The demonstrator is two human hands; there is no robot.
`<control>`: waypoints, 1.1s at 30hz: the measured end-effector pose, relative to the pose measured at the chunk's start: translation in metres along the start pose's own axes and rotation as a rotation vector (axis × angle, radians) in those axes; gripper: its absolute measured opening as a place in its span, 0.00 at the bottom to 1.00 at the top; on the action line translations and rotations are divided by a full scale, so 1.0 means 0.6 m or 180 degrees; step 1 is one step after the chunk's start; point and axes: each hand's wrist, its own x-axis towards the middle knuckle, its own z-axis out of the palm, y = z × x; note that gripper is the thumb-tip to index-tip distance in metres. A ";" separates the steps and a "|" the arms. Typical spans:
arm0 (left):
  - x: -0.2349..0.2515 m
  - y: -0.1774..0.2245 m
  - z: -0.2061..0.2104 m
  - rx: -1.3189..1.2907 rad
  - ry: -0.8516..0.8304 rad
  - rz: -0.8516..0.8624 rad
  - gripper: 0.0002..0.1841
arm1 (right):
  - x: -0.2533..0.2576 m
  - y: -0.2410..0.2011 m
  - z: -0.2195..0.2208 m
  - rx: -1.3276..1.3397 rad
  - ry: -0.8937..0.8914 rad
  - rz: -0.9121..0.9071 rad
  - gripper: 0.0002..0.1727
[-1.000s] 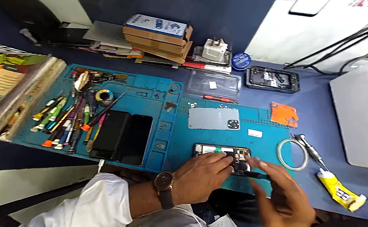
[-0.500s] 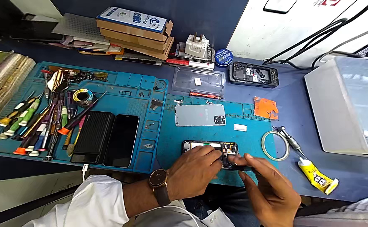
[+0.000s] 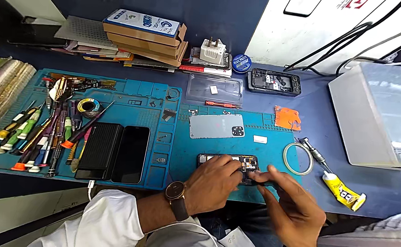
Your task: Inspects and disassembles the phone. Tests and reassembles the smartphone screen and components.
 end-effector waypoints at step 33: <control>0.012 0.011 0.018 -0.0652 0.0662 -0.0210 0.08 | -0.019 -0.028 0.022 0.0809 0.1362 0.0524 0.43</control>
